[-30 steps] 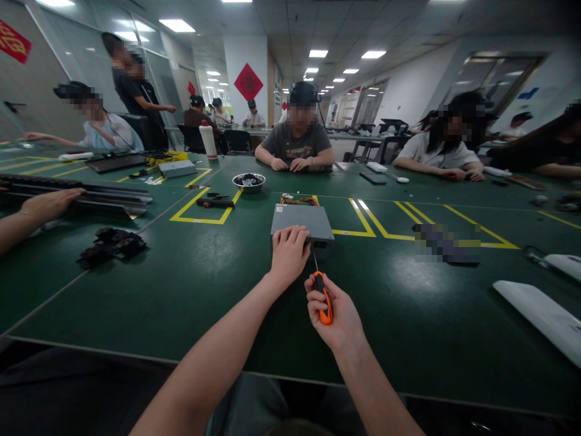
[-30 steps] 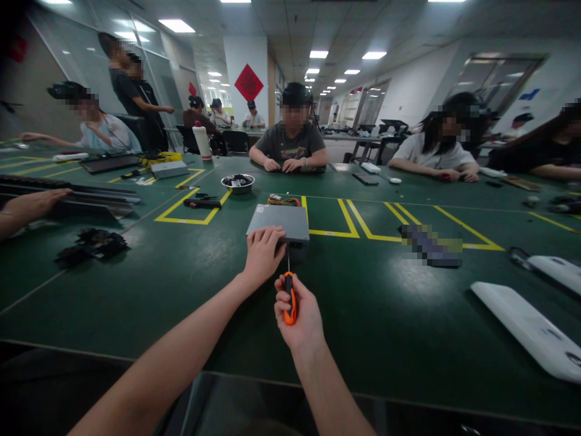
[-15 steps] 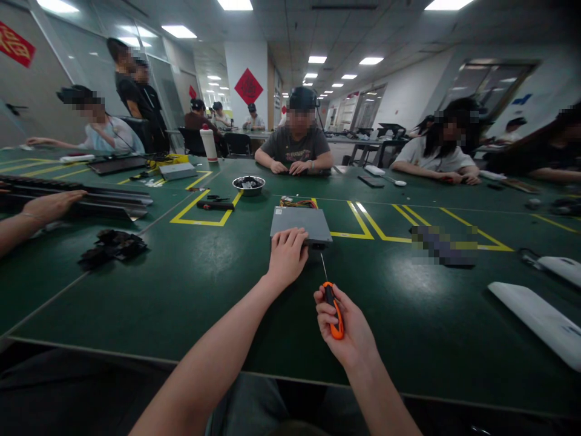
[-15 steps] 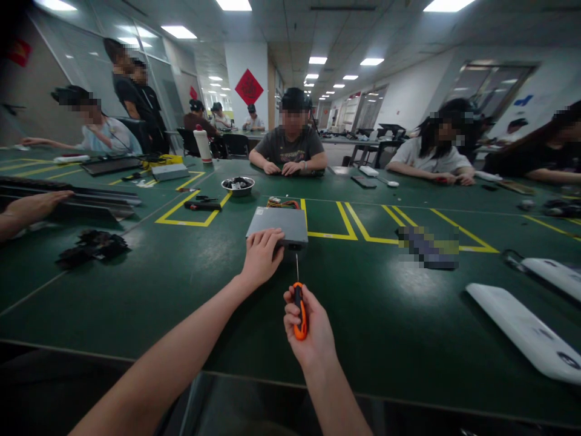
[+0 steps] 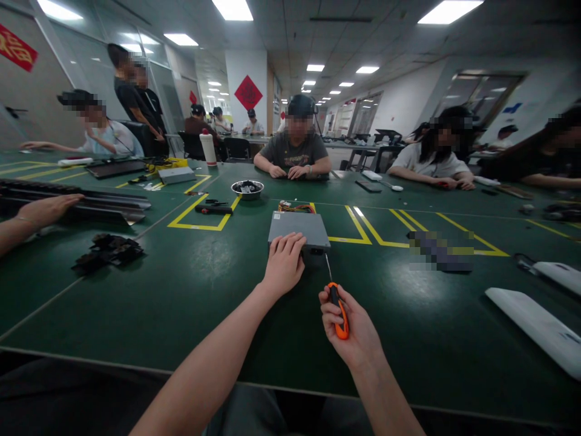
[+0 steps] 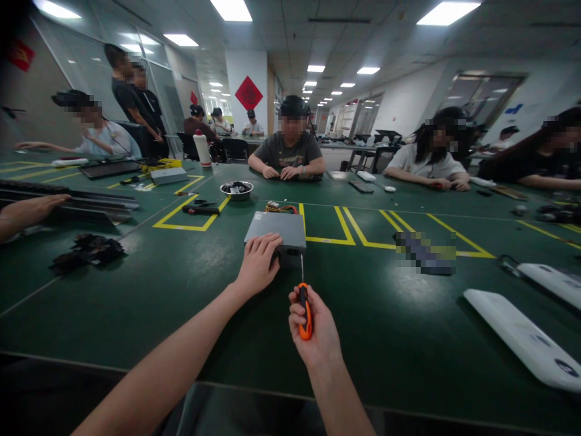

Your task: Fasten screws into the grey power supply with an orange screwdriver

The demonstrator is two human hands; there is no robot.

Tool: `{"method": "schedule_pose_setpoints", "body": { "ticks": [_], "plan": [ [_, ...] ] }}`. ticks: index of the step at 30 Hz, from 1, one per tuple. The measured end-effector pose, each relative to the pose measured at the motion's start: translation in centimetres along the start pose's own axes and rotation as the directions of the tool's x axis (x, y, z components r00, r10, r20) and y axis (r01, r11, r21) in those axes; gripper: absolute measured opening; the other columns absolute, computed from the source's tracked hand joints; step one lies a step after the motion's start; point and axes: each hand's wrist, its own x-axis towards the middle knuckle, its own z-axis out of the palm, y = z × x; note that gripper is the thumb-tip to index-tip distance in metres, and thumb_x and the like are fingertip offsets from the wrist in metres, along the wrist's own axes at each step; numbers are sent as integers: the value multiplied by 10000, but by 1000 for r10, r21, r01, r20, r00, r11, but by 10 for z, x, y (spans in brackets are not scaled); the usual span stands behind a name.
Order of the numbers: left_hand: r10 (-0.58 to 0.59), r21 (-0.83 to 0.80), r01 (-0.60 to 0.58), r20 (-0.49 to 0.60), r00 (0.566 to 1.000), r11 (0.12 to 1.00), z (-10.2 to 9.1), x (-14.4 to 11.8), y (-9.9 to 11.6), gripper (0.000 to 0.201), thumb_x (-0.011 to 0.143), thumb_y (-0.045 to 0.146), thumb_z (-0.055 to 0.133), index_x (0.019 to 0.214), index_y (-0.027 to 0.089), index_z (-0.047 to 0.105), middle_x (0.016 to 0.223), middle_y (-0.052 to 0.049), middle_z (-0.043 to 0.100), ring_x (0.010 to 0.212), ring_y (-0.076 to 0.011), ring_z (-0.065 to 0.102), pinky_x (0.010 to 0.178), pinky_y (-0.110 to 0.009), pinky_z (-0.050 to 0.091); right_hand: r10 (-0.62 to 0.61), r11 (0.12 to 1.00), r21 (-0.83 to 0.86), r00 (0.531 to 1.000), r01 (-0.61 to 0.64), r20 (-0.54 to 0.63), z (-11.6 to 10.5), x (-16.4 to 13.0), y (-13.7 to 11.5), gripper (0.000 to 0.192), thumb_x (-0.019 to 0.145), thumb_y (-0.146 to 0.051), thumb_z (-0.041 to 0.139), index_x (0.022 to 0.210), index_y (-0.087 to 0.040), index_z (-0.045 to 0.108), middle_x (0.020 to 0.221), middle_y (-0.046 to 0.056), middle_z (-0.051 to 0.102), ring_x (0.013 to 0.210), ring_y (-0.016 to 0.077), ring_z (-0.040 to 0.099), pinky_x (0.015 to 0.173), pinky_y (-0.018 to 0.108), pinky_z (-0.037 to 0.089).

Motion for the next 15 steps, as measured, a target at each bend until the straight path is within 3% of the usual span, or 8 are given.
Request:
{"method": "schedule_pose_setpoints", "body": {
  "ticks": [9, 15],
  "plan": [
    [6, 5, -6, 1, 1000, 1000, 1, 0, 0, 419, 785, 151, 463, 1202, 189, 450, 1267, -61, 495, 1203, -202, 393, 1044, -398, 236, 28, 1000, 14, 1000, -28, -7, -1, 9, -4, 157, 877, -210, 408, 860, -98, 517, 713, 19, 505, 410, -4, 381, 310, 74, 334],
    [13, 16, -13, 9, 1000, 1000, 0, 1, 0, 410, 793, 157, 453, 1202, 182, 451, 1274, -60, 489, 1204, -201, 390, 1046, -396, 231, -44, 999, 12, 998, 45, -54, 4, 4, -6, 45, 837, -105, 456, 857, -105, 496, 745, 23, 482, 462, 4, 415, 316, 62, 333]
  ]
}}
